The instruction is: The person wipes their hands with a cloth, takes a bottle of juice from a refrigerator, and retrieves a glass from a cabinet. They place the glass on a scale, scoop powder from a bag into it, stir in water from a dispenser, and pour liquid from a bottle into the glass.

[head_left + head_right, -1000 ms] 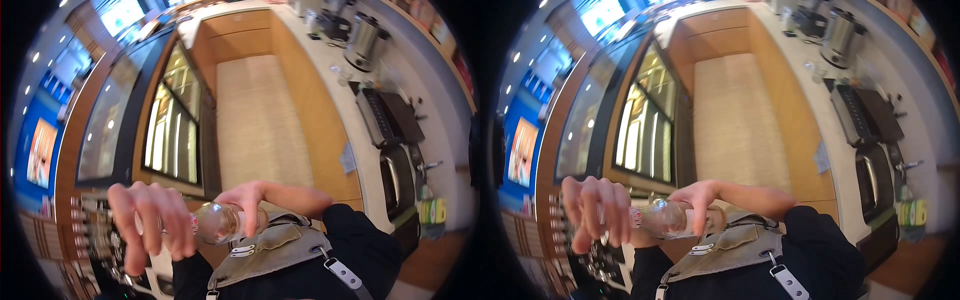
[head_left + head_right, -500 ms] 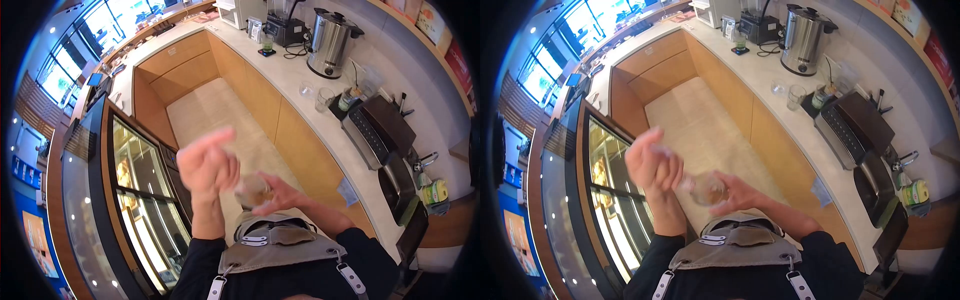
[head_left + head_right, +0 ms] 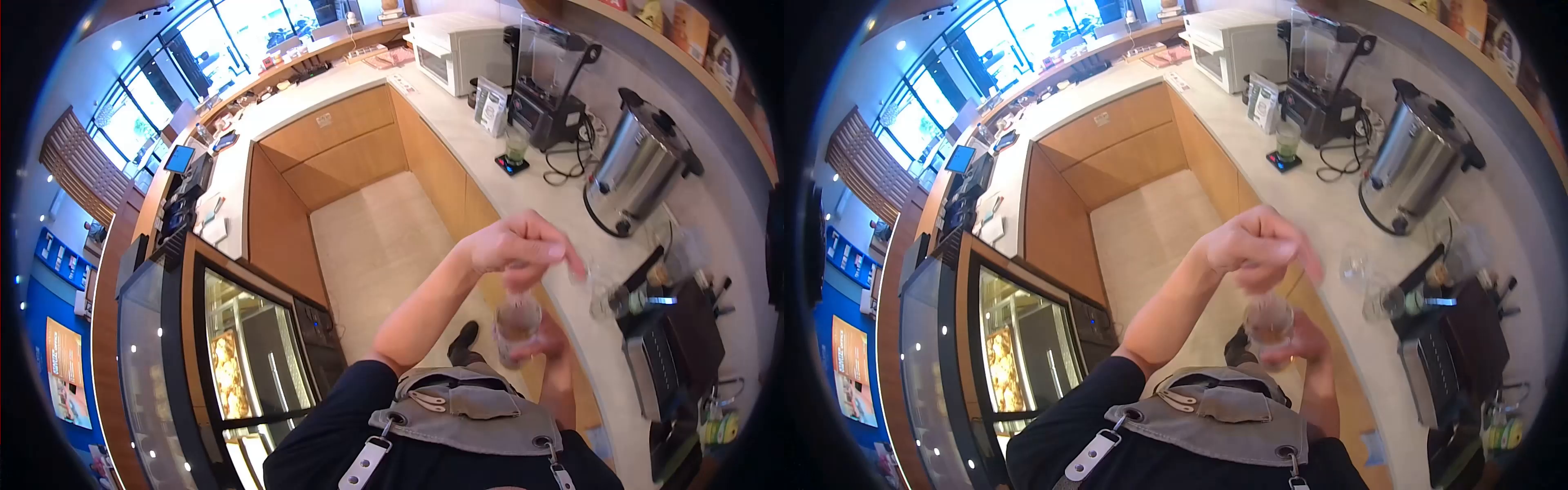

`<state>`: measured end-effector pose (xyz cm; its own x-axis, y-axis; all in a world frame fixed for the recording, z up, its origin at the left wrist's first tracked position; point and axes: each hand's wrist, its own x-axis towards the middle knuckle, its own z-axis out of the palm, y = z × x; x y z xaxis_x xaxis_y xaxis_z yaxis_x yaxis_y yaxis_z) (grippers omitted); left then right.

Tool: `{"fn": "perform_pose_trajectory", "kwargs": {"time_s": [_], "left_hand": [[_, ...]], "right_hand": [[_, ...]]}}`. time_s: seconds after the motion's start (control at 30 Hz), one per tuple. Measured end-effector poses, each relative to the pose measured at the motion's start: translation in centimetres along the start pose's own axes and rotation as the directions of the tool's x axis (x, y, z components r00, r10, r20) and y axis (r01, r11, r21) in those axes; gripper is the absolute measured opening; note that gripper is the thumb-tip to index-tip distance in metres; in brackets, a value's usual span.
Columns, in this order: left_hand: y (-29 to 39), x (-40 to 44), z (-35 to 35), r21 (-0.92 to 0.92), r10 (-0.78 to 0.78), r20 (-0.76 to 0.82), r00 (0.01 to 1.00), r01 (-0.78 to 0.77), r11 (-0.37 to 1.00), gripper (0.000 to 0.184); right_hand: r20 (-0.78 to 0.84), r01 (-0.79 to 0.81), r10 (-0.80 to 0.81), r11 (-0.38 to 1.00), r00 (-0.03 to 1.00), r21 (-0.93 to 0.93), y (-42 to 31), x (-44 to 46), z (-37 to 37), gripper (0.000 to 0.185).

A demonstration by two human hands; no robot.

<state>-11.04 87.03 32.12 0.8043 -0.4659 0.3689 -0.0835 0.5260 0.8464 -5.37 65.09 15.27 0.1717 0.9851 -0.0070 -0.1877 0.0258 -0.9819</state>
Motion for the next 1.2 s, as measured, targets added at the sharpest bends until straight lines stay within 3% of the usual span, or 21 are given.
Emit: {"fn": "perform_pose_trajectory", "kwargs": {"time_s": [0.03,0.07,0.1,0.13,0.2,0.23,0.3,0.33,0.43,0.47,0.5,0.53,0.57,0.6,0.7,0.73,0.83,0.93,1.0,1.1,1.2], "left_hand": [[1.1,1.0,-2.4,-0.13,-0.019,0.299,0.954,0.06,0.99,0.033],[1.5,2.4,-4.8,-0.15,0.02,0.369,0.929,0.038,0.988,0.036],[2.8,3.8,-6.3,-0.038,-0.008,0.125,0.992,0.013,0.999,0.036],[4.2,5.3,-7.4,0.067,-0.013,-0.125,0.992,0.021,0.998,0.037],[6.1,7.8,-10.7,0.226,0.036,-0.585,0.81,0.12,0.967,0.038],[6.3,8.8,-13.3,0.397,0.214,-0.676,0.705,0.103,0.912,0.039],[5.6,10.6,-18.1,0.513,0.402,-0.77,0.495,0.105,0.852,0.038],[5.3,11.8,-19.9,0.565,0.472,-0.764,0.439,0.103,0.819,0.037],[7.2,13.4,-23.1,0.377,0.254,-0.636,0.728,0.007,0.926,0.034],[8.2,13.1,-24.6,0.207,0.119,-0.47,0.875,-0.022,0.978,0.033],[8.3,13.8,-26.9,-0.026,0.073,-0.126,0.989,-0.077,0.997,0.034],[8.1,14.6,-29.5,-0.268,0.106,0.235,0.966,-0.041,0.963,0.034],[7.9,15.6,-31.8,-0.473,0.218,0.541,0.812,0.08,0.878,0.035],[7.4,17.6,-32.7,-0.55,0.341,0.603,0.721,0.065,0.833,0.037],[7.9,19.3,-36.0,-0.399,0.085,0.239,0.967,0.018,0.917,0.046],[9.3,20.2,-36.3,-0.096,-0.088,-0.029,0.996,0.085,0.992,0.043],[8.2,23.1,-38.5,0.23,-0.005,-0.456,0.89,0.124,0.965,0.036],[7.5,22.7,-42.2,0.267,-0.056,-0.107,0.993,0.083,0.96,0.026],[8.5,22.1,-45.4,0.311,-0.148,0.18,0.973,0.086,0.947,0.03],[10.5,22.9,-49.0,0.604,-0.168,0.294,0.941,-0.047,0.796,0.031],[11.3,23.0,-51.6,0.567,-0.091,0.109,0.99,0.014,0.824,0.03]], "right_hand": [[0.116,0.036,-0.049,0.993,0.992,0.113,-0.4,2.3,-1.4,0.072],[0.225,0.057,-0.108,0.973,0.968,0.224,-0.9,5.0,-2.7,0.072],[0.204,0.033,-0.093,0.959,0.975,0.28,-2.2,6.7,-3.7,0.073],[0.183,0.013,-0.079,0.942,0.98,0.336,-3.5,8.5,-4.7,0.074],[-0.255,0.172,-0.152,0.983,0.955,0.058,-4.2,12.3,-5.8,0.075],[-0.458,0.19,-0.22,0.975,0.861,-0.111,-4.5,14.3,-6.4,0.075],[-0.624,0.067,-0.212,0.966,0.752,-0.248,-4.2,18.7,-7.5,0.078],[-0.697,-0.012,-0.212,0.953,0.685,-0.301,-4.1,19.8,-8.5,0.079],[-0.56,0.057,-0.144,0.984,0.816,-0.171,-5.6,21.5,-12.9,0.076],[-0.459,0.053,-0.098,0.992,0.883,-0.111,-5.6,21.5,-14.5,0.078],[-0.371,0.068,-0.072,0.997,0.926,-0.026,-6.4,21.9,-15.6,0.079],[-0.281,0.079,-0.059,0.995,0.958,0.062,-7.7,22.4,-16.2,0.079],[-0.189,0.086,-0.057,0.985,0.98,0.147,-8.3,23.0,-16.8,0.08],[-0.174,0.083,-0.057,0.986,0.983,0.148,-7.9,23.7,-17.8,0.08],[-0.594,0.136,-0.04,0.984,0.804,0.118,-7.7,26.1,-17.3,0.087],[-0.771,0.054,-0.092,0.996,0.63,-0.075,-8.7,27.9,-16.9,0.08],[-0.957,-0.208,-0.183,0.95,0.225,-0.231,-8.0,31.7,-17.9,0.078],[-0.979,-0.159,-0.177,0.968,0.104,-0.192,-7.2,32.7,-19.1,0.075],[-0.986,-0.197,-0.153,0.967,0.063,-0.162,-7.2,32.6,-18.9,0.071],[-0.993,-0.324,-0.114,0.938,0.038,-0.12,-7.6,32.8,-18.2,0.07],[-0.993,-0.349,-0.117,0.93,0.012,-0.114,-6.9,32.7,-17.4,0.078]]}}
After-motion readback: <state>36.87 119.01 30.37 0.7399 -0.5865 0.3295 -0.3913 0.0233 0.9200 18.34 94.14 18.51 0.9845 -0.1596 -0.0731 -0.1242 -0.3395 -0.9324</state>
